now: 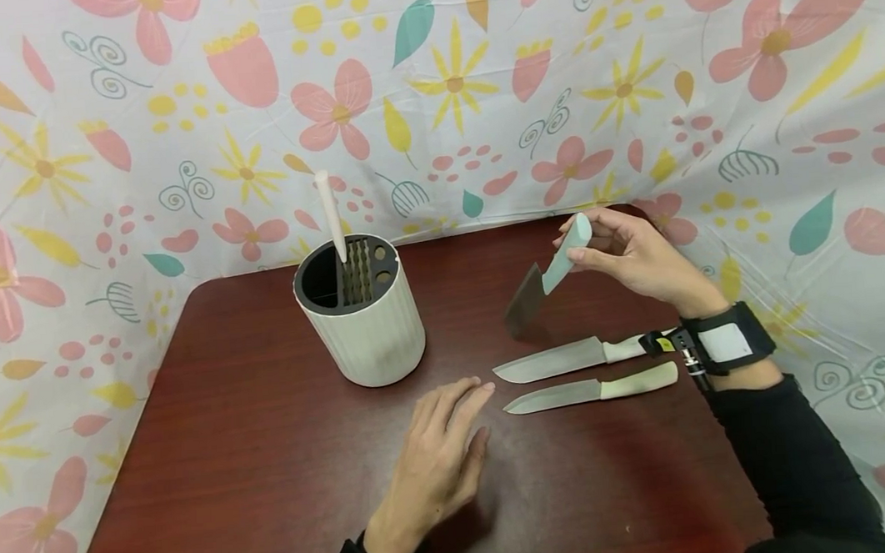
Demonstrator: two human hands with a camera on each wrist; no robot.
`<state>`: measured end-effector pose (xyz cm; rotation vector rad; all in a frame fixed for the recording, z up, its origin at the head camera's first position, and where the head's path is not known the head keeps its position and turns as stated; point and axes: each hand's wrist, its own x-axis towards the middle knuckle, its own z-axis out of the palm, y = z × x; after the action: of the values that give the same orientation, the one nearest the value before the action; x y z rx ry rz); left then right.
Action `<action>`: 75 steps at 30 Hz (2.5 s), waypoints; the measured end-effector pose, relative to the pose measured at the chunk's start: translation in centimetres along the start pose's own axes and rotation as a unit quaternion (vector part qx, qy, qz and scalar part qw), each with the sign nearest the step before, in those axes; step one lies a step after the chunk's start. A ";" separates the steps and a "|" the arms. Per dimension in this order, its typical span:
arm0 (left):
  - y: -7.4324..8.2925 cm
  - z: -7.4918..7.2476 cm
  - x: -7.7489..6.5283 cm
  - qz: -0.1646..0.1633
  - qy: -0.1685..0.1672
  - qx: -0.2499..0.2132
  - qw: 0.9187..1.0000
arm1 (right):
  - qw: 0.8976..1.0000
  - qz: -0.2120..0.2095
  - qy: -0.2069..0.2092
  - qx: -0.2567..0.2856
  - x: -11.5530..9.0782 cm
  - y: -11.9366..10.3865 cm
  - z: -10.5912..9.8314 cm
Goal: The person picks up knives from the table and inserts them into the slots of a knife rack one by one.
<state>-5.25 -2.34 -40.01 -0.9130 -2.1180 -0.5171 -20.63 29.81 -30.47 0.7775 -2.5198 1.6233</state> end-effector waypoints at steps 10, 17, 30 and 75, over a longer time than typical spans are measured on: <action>-0.4 -0.2 0.8 -0.011 0.032 -0.006 0.999 | 0.995 -0.056 0.041 -0.068 0.6 -2.2 1.4; -0.7 -0.4 1.4 -0.020 0.050 -0.003 0.999 | 0.983 -0.128 0.083 -0.100 1.0 -3.5 3.0; -1.1 -0.9 2.7 -0.033 0.070 -0.022 0.997 | 0.977 -0.184 0.075 -0.076 0.5 -7.8 5.6; -1.0 -2.7 5.2 -0.010 0.106 -0.095 0.990 | 0.955 -0.274 -0.005 -0.117 -1.4 -13.2 10.6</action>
<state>-7.05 -2.33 -34.36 -0.8988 -1.9112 -0.8022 -11.27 16.94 -24.52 1.3002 -2.1625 1.1173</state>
